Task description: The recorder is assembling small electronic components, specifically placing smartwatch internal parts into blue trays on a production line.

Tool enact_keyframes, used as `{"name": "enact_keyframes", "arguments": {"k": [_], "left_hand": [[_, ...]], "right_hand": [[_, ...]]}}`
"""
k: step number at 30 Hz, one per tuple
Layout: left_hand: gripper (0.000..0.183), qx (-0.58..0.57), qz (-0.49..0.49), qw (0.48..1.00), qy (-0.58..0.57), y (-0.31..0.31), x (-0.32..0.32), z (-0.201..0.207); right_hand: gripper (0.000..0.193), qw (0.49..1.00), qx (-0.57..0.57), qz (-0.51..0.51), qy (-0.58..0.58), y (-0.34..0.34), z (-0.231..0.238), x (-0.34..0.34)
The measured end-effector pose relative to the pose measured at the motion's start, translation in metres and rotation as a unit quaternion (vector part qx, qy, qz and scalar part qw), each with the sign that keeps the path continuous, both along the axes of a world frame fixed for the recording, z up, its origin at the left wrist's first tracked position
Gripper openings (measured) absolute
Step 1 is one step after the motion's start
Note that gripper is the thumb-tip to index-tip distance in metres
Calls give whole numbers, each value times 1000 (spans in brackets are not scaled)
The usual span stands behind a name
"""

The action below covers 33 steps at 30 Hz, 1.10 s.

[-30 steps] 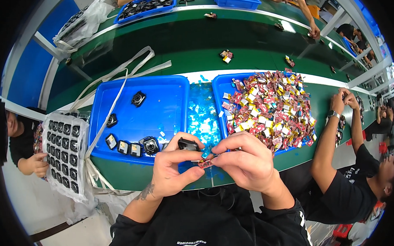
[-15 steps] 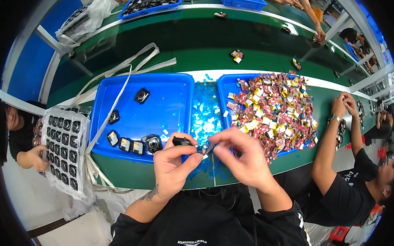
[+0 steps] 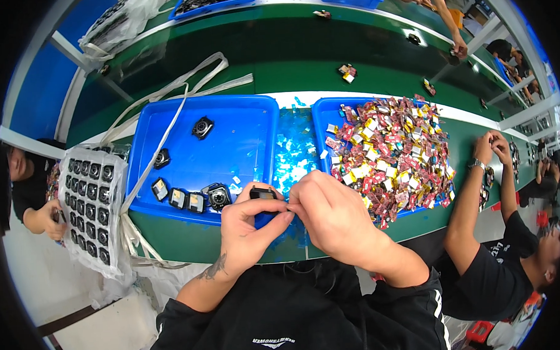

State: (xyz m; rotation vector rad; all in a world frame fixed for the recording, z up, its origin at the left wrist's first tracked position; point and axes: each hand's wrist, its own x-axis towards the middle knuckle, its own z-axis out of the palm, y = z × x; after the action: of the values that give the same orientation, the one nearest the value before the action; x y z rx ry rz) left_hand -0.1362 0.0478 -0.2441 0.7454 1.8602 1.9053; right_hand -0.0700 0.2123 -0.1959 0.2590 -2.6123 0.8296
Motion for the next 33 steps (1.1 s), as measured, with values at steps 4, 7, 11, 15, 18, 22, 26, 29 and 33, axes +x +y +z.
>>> {"name": "enact_keyframes", "arguments": {"k": [4, 7, 11, 15, 18, 22, 26, 29, 33], "left_hand": [[15, 44, -19, 993, -110, -1, -1, -7], [15, 24, 9, 997, -72, -1, -1, 2], [12, 33, 15, 993, -109, -2, -3, -3], [13, 52, -7, 977, -206, -4, -5, 0], [13, 35, -42, 970, -237, -5, -9, 1], [15, 60, -109, 945, -302, -7, -10, 3], [27, 84, -172, 924, -331, -10, -11, -2], [46, 155, -79, 934, -311, -7, -7, 5], [54, 118, -48, 975, -183, -6, -1, -2]], "right_hand": [[18, 990, 113, 26, 82, -7, -6, 6], [21, 993, 84, 29, 77, -3, -13, 2], [23, 994, 51, 64, 71, 1, -12, 2], [21, 999, -5, -38, 9, 18, -8, 0], [27, 979, -158, -29, -127, 21, -5, -13], [20, 890, -382, 128, -214, 21, -22, -9], [14, 817, -520, 124, -214, 22, -25, -2], [11, 855, -495, 29, -151, 16, -21, 9], [14, 950, -277, -31, -143, -5, -9, 3]]}}
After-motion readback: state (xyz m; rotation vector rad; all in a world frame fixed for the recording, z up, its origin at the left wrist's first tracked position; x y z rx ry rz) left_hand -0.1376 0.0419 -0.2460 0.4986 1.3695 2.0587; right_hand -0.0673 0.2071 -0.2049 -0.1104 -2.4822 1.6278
